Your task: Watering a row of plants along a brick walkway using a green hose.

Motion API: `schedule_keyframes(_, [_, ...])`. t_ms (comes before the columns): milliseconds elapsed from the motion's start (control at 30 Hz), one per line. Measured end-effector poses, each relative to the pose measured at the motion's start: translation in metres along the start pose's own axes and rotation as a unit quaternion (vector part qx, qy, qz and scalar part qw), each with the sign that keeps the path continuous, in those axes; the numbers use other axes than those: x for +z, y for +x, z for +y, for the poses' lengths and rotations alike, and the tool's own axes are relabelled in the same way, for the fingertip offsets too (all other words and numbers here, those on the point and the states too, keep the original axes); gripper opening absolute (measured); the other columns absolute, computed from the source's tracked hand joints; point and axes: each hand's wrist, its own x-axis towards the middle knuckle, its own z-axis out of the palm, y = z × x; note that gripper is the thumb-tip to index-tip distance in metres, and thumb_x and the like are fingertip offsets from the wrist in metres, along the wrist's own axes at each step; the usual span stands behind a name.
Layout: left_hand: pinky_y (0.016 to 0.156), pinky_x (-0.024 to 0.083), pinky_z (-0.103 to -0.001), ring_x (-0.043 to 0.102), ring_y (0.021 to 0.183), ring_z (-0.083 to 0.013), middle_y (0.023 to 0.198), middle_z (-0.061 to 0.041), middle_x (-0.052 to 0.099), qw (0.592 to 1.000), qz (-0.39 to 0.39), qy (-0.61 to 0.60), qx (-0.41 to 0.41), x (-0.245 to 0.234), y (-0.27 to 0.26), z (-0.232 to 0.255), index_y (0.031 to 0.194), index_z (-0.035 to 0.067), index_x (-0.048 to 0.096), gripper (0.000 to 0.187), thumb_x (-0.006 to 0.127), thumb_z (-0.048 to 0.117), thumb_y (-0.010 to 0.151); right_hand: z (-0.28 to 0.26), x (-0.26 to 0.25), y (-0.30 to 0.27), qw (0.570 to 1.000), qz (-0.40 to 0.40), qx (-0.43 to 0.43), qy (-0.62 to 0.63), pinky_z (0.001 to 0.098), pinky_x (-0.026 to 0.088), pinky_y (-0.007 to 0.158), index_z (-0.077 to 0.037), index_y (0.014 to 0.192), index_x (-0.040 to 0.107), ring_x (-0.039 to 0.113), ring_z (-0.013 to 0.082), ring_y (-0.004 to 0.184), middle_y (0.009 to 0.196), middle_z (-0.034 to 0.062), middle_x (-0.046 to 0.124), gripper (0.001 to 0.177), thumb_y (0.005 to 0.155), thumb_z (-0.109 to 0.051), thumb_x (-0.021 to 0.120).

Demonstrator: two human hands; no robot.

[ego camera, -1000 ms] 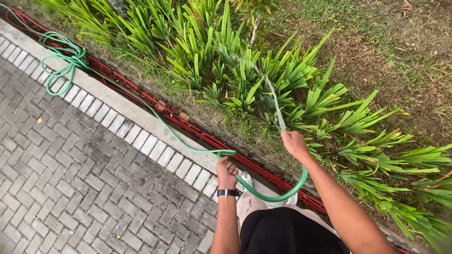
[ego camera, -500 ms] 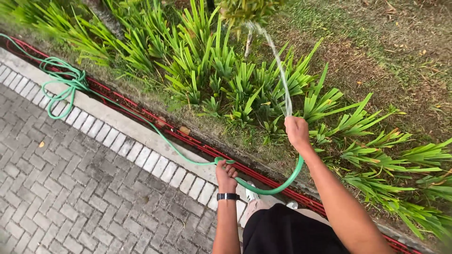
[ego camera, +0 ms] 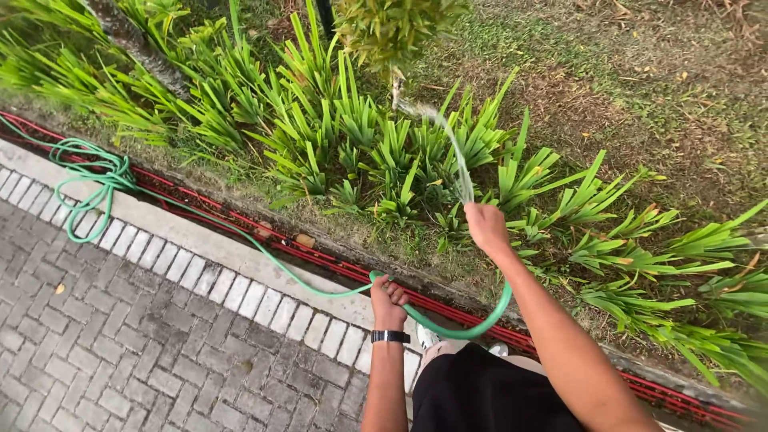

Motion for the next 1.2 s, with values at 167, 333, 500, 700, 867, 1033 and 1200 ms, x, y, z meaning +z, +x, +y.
schedule_keyframes(167, [0.042,0.020,-0.030,0.026,0.046,-0.0115,0.061,0.003,0.031,1.000,-0.019,-0.017,0.005,0.005,0.019,-0.005,0.080,0.016,0.038,0.023,0.059,0.018,0.090,-0.037,-0.020,-0.002,0.990,0.089,-0.102,0.048,0.0392,0.027,0.048,-0.006,0.060,0.047,0.039,0.0154,0.049,0.053,0.0010,0.043,0.048,0.097,-0.036,0.049])
schedule_keyframes(333, [0.043,0.020,-0.030,0.025,0.046,-0.0115,0.060,0.004,0.028,1.000,-0.012,-0.013,0.002,0.017,0.015,0.001,0.081,0.016,0.038,0.023,0.059,0.018,0.092,0.008,0.007,0.001,0.990,0.080,-0.119,0.002,0.0411,0.030,0.047,-0.005,0.060,0.047,0.042,0.0175,0.047,0.051,0.0037,0.043,0.048,0.096,-0.035,0.046])
schedule_keyframes(500, [0.043,0.021,-0.032,0.025,0.046,-0.0120,0.059,0.003,0.030,1.000,-0.027,0.004,0.014,0.021,0.012,0.014,0.082,0.015,0.039,0.021,0.057,0.018,0.092,0.017,0.029,-0.009,0.991,0.088,-0.099,0.018,0.0397,0.031,0.048,-0.005,0.058,0.046,0.043,0.0172,0.046,0.049,0.0054,0.043,0.048,0.094,-0.036,0.049])
schedule_keyframes(700, [0.043,0.020,-0.030,0.025,0.045,-0.0106,0.059,0.005,0.031,0.999,-0.039,-0.010,0.017,0.019,0.008,0.028,0.079,0.016,0.041,0.021,0.057,0.020,0.092,-0.005,0.030,-0.007,0.984,0.075,-0.141,0.074,0.0401,0.027,0.049,-0.004,0.061,0.043,0.038,0.0150,0.050,0.053,0.0028,0.039,0.047,0.097,-0.033,0.048])
schedule_keyframes(867, [0.042,0.022,-0.030,0.026,0.045,-0.0113,0.058,0.004,0.030,0.998,-0.050,-0.027,0.023,0.020,0.003,0.030,0.076,0.016,0.040,0.023,0.057,0.020,0.092,-0.005,0.043,-0.011,0.982,0.071,-0.160,0.067,0.0385,0.029,0.048,-0.006,0.061,0.044,0.040,0.0137,0.048,0.051,0.0021,0.040,0.044,0.095,-0.032,0.050])
schedule_keyframes(1033, [0.042,0.021,-0.030,0.027,0.044,-0.0112,0.057,0.004,0.032,0.999,-0.032,-0.021,0.013,0.017,0.003,0.030,0.076,0.017,0.043,0.022,0.057,0.021,0.093,0.017,0.061,-0.004,0.993,0.031,-0.111,0.040,0.0405,0.024,0.046,-0.004,0.058,0.047,0.036,0.0164,0.045,0.049,0.0025,0.042,0.047,0.096,-0.030,0.048])
schedule_keyframes(1200, [0.041,0.020,-0.029,0.026,0.044,-0.0104,0.056,0.005,0.031,0.999,-0.047,-0.015,0.006,0.012,0.013,0.028,0.076,0.018,0.042,0.023,0.059,0.022,0.092,0.015,0.057,-0.006,0.990,0.041,-0.124,0.055,0.0393,0.027,0.045,-0.003,0.058,0.046,0.038,0.0148,0.045,0.048,0.0027,0.042,0.047,0.095,-0.032,0.050])
